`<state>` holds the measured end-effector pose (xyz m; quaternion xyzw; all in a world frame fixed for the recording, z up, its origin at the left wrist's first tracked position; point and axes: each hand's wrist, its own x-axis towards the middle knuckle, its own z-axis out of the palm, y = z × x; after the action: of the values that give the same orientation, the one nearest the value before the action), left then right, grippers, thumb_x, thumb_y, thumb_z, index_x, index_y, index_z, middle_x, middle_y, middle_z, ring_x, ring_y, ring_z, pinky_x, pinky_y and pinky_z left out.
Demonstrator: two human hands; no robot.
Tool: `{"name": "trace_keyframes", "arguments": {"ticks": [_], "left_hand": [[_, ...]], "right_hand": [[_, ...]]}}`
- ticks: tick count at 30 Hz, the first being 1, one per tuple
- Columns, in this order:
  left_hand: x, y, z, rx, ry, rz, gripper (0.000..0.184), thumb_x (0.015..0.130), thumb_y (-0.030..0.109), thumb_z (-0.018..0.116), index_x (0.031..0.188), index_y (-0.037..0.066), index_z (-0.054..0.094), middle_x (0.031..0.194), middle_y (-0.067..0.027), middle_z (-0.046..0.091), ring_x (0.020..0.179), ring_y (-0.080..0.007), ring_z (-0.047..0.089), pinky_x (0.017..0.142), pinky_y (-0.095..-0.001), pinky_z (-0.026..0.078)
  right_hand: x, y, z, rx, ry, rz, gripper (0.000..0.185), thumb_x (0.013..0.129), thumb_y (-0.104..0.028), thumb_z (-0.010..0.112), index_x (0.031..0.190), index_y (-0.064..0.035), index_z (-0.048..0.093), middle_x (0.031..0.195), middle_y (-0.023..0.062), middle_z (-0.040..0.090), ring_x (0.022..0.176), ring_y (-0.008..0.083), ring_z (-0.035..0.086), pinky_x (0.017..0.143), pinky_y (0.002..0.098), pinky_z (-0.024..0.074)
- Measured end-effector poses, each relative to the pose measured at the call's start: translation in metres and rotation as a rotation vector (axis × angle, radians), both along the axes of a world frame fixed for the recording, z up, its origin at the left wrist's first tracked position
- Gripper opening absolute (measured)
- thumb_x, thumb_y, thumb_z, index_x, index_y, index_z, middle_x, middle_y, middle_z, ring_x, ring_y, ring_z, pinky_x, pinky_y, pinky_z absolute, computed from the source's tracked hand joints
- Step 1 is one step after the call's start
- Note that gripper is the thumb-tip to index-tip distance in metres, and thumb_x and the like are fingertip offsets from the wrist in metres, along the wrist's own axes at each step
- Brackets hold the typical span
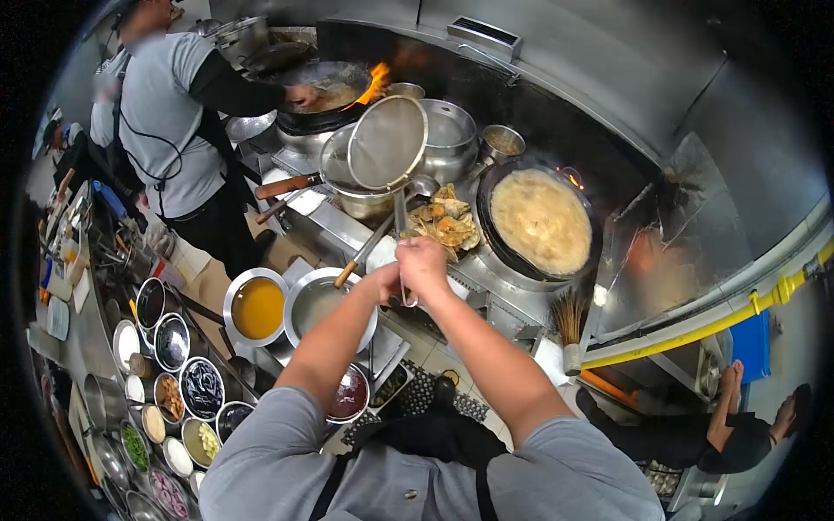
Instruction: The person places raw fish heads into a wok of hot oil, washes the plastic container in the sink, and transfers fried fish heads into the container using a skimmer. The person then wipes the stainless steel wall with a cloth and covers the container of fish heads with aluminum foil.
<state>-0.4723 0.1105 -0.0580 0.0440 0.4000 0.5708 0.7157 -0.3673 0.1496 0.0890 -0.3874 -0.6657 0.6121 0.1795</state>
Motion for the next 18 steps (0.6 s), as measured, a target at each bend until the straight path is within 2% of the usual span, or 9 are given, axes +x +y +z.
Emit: {"name": "trace_keyframes", "arguments": {"ticks": [1, 4, 6, 9, 12, 13, 14, 16, 18], "left_hand": [[0.002, -0.004, 0.017, 0.032, 0.032, -0.023, 0.023, 0.086, 0.024, 0.058, 0.086, 0.001, 0.057, 0.064, -0.0065, 0.059, 0.052, -0.0196, 0.059, 0.051, -0.0321, 0.053], [0.003, 0.001, 0.035, 0.098, 0.090, -0.022, 0.020, 0.085, 0.022, 0.058, 0.084, 0.002, 0.057, 0.062, -0.0056, 0.058, 0.050, -0.0183, 0.057, 0.050, -0.0314, 0.051], [0.006, 0.003, 0.031, 0.098, 0.102, -0.023, 0.019, 0.085, 0.021, 0.058, 0.083, 0.002, 0.057, 0.061, -0.0050, 0.057, 0.049, -0.0175, 0.056, 0.049, -0.0310, 0.050], [0.010, 0.000, 0.028, 0.095, 0.125, -0.012, 0.017, 0.085, 0.019, 0.057, 0.082, 0.003, 0.056, 0.060, -0.0041, 0.056, 0.048, -0.0162, 0.054, 0.047, -0.0304, 0.049], [0.018, -0.007, 0.027, 0.086, 0.142, 0.000, 0.014, 0.085, 0.018, 0.057, 0.080, 0.004, 0.056, 0.059, -0.0031, 0.054, 0.046, -0.0150, 0.052, 0.046, -0.0298, 0.047], [0.022, -0.008, 0.027, 0.080, 0.150, 0.007, 0.014, 0.084, 0.017, 0.057, 0.080, 0.004, 0.056, 0.058, -0.0028, 0.054, 0.046, -0.0146, 0.052, 0.046, -0.0296, 0.047], [0.026, -0.008, 0.028, 0.069, 0.165, 0.013, 0.013, 0.084, 0.016, 0.057, 0.079, 0.004, 0.056, 0.058, -0.0025, 0.054, 0.045, -0.0141, 0.051, 0.045, -0.0294, 0.046], [0.040, -0.011, 0.029, 0.054, 0.194, 0.034, 0.012, 0.084, 0.015, 0.057, 0.078, 0.005, 0.056, 0.057, -0.0019, 0.053, 0.044, -0.0133, 0.050, 0.045, -0.0289, 0.045], [0.058, -0.019, 0.029, 0.026, 0.202, 0.061, 0.011, 0.084, 0.014, 0.057, 0.077, 0.005, 0.055, 0.056, -0.0013, 0.052, 0.043, -0.0125, 0.049, 0.044, -0.0285, 0.044]], "right_hand": [[-0.014, -0.008, -0.007, -0.026, 0.071, -0.014, 0.016, 0.076, -0.011, 0.062, 0.085, 0.0005, 0.068, 0.067, 0.0074, 0.063, 0.057, 0.0146, 0.059, 0.055, 0.0295, 0.0473], [-0.060, -0.021, -0.063, 0.157, 0.275, -0.125, 0.015, 0.080, -0.014, 0.059, 0.084, -0.0007, 0.066, 0.060, 0.0039, 0.059, 0.046, 0.0141, 0.052, 0.044, 0.0278, 0.0400], [-0.057, -0.039, -0.021, -0.373, 0.340, -0.066, 0.008, 0.080, -0.012, 0.059, 0.081, -0.0052, 0.062, 0.059, 0.0024, 0.056, 0.040, 0.0122, 0.046, 0.037, 0.0268, 0.0350], [-0.067, -0.033, -0.036, -0.681, 0.474, 0.089, 0.007, 0.079, -0.008, 0.058, 0.074, -0.0074, 0.053, 0.057, 0.0002, 0.046, 0.042, 0.0112, 0.041, 0.040, 0.0259, 0.0353], [-0.069, -0.037, -0.030, -0.817, 0.381, 0.061, 0.016, 0.080, -0.009, 0.056, 0.069, -0.0089, 0.045, 0.055, 0.0005, 0.045, 0.041, 0.0112, 0.040, 0.039, 0.0252, 0.0325], [-0.069, -0.036, -0.030, -0.711, 0.265, 0.118, 0.013, 0.084, -0.017, 0.060, 0.082, -0.0051, 0.056, 0.061, 0.0032, 0.051, 0.048, 0.0143, 0.049, 0.042, 0.0276, 0.0415], [-0.066, -0.033, -0.031, -0.720, 0.268, 0.116, 0.013, 0.084, -0.017, 0.060, 0.082, -0.0051, 0.056, 0.061, 0.0032, 0.051, 0.048, 0.0143, 0.049, 0.042, 0.0276, 0.0415], [-0.052, -0.025, -0.026, -0.436, -0.078, 0.221, 0.036, 0.085, -0.031, 0.065, 0.104, -0.0008, 0.061, 0.081, 0.0096, 0.060, 0.061, 0.0186, 0.058, 0.051, 0.0324, 0.0516], [-0.013, -0.001, -0.040, 0.220, 0.012, 0.356, 0.051, 0.086, -0.034, 0.068, 0.122, -0.0009, 0.055, 0.107, 0.0125, 0.059, 0.083, 0.0196, 0.062, 0.071, 0.0309, 0.0544]]}}
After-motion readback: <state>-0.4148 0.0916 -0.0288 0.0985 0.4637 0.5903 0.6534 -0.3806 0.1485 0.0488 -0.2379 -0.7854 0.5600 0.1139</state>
